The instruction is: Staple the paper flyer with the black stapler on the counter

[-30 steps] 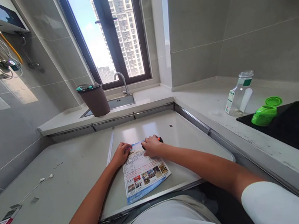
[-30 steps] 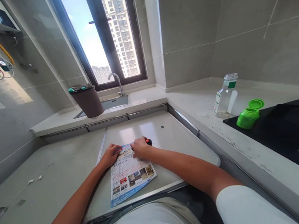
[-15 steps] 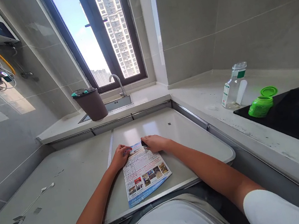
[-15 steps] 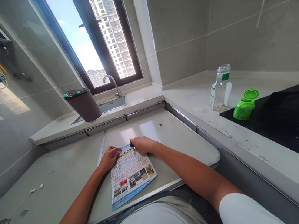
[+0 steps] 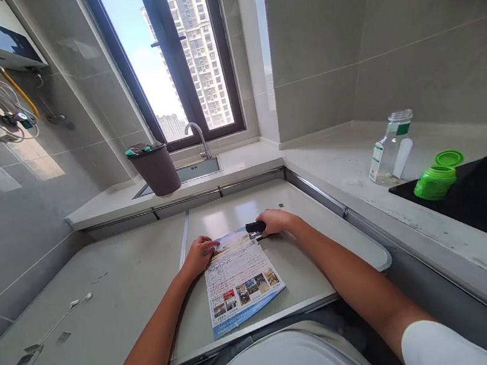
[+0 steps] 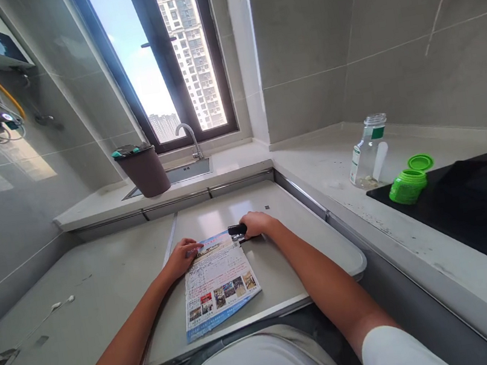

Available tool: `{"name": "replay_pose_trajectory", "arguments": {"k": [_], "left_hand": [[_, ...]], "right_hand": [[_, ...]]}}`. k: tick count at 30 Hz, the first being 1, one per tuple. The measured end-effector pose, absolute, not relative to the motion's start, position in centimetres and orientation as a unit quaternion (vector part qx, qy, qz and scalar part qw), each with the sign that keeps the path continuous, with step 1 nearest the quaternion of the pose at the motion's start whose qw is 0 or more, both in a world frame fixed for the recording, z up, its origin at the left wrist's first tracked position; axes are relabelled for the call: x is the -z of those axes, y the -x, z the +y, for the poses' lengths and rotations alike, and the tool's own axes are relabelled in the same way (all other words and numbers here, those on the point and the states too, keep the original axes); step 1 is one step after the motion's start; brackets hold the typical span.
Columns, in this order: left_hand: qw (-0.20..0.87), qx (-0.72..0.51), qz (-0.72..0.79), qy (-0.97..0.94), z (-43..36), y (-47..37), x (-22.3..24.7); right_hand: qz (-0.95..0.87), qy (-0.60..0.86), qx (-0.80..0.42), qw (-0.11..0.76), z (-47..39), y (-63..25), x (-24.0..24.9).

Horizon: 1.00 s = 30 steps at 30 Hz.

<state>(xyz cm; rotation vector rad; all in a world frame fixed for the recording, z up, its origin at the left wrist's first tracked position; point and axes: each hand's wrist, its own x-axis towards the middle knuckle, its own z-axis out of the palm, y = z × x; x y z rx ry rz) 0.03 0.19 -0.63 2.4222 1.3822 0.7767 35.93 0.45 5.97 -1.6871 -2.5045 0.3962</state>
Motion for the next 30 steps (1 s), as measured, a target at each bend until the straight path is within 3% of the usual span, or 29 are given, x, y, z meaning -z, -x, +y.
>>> {"name": "replay_pose_trajectory", "arguments": {"k": [13,23,26,30], "left_hand": [[0.13,-0.202,0.425,-0.873,-1.5,-0.5,-0.8],[0.081,-0.176,0.425,-0.884,-1.5,-0.6,-0.4],[0.064,-0.169,0.424,-0.887,-1.3,-0.6,-0.2],[0.044,-0.158,0.436,-0.885,-1.1,-0.6,0.1]], "right_hand": [[-0.736,0.667,-0.051,0.105,-0.2,-35.3,-6.4],[-0.718,0.605,-0.005,0.345,-0.4,-34.0,-6.5],[-0.76,0.558,-0.05,0.329,-0.7,-32.9,-6.2],[-0.832,0.488,-0.107,0.243,-2.1,-30.7,-5.7]]}}
